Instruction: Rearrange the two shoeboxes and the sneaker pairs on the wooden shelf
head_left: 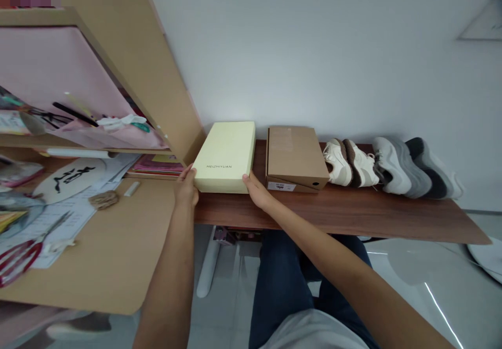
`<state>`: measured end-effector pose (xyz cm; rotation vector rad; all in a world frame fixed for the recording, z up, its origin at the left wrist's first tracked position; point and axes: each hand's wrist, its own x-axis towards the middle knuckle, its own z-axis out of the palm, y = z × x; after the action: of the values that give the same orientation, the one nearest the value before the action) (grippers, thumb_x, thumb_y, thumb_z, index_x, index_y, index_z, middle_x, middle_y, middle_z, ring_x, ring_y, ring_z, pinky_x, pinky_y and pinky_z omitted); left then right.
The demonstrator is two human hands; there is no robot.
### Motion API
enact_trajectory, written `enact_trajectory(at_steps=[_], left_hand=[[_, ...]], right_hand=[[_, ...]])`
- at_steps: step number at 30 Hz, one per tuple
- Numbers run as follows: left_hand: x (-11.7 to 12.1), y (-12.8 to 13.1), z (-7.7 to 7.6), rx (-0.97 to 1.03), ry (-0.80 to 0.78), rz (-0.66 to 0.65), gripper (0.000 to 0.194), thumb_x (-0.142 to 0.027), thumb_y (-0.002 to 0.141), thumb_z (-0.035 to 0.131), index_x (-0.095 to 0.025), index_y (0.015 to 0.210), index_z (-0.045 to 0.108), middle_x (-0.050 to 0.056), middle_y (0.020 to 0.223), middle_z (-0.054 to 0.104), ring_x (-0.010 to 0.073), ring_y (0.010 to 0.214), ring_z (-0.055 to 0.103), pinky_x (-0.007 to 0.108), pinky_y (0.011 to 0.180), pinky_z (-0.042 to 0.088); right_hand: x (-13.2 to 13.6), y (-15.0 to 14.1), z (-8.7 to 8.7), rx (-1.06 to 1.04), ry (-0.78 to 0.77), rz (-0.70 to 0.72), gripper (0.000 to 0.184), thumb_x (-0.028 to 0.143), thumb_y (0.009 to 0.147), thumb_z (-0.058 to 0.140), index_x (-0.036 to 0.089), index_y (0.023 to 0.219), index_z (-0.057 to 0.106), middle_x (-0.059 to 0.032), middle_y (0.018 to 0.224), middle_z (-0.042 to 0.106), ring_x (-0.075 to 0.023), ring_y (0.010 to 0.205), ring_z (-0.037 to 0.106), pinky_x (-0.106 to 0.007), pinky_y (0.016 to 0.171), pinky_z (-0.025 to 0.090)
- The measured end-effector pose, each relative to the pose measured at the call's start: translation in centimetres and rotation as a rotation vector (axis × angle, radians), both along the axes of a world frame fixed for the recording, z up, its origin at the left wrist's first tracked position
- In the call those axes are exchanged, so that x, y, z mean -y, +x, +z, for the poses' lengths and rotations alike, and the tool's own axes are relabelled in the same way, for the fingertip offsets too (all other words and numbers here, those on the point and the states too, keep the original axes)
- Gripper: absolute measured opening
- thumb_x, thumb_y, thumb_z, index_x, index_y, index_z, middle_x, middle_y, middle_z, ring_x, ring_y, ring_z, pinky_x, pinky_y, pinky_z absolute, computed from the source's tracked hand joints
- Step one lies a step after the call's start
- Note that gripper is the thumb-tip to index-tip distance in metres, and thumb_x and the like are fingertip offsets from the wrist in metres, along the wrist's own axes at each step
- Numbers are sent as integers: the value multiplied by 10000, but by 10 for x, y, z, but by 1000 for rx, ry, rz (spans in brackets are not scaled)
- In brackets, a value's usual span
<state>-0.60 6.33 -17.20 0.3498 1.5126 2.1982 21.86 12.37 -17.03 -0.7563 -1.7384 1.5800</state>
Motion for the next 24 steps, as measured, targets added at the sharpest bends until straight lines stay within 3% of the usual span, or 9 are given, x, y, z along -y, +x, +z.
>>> enact_trajectory(at_steps=[4,7,10,12,15,17,20,24], left_hand=[[-4,1,-6,-20,-16,22,364,-356,619,863,-174,895,710,44,902,742,168,906,682,304,902,523],[-2,3,-5,-67,-45,27,402,-400,666,839,-168,962,698,68,991,739,181,991,682,329,973,505],[9,16,4,-180,-73,103,492,-414,727,809,-154,1116,656,124,1205,688,206,1148,647,358,1057,469],[19,35,15,-316,-55,217,554,-406,766,791,-151,1223,610,152,1335,623,221,1259,593,370,1116,426],[28,82,38,-527,5,271,560,-410,837,743,-175,1313,564,140,1419,570,221,1362,515,373,1193,340],[24,118,53,-582,33,133,527,-419,869,716,-213,1330,565,113,1441,562,215,1385,496,376,1216,309],[8,163,62,-574,85,-116,506,-426,876,713,-240,1329,586,99,1451,565,224,1404,481,387,1234,283],[-26,189,45,-477,60,-352,558,-421,850,739,-235,1355,589,112,1497,533,251,1425,459,409,1228,297]], right_hand=[[0,-2,-10,10,-4,23,932,835,890,319,235,1602,293,-45,1646,328,-244,1547,235,-428,1279,131],[7,3,-7,100,-99,-49,979,828,872,382,207,1617,249,-65,1662,280,-273,1556,200,-448,1287,98],[22,30,13,140,-41,-53,1018,784,854,502,190,1627,208,-90,1668,254,-291,1553,207,-468,1284,153],[30,60,35,64,149,-17,912,709,920,479,216,1630,188,-77,1672,247,-271,1543,247,-473,1258,250],[21,109,66,45,386,-145,760,621,986,435,294,1626,188,-39,1674,252,-267,1540,255,-523,1261,220],[2,136,78,81,469,-257,751,616,991,430,304,1625,177,-46,1674,257,-279,1548,225,-561,1255,205],[-32,164,80,145,541,-375,759,626,981,438,287,1619,203,-75,1665,278,-296,1545,231,-597,1237,223],[-67,184,66,231,544,-463,787,624,944,498,203,1585,318,-133,1619,363,-316,1527,276,-574,1247,206]])
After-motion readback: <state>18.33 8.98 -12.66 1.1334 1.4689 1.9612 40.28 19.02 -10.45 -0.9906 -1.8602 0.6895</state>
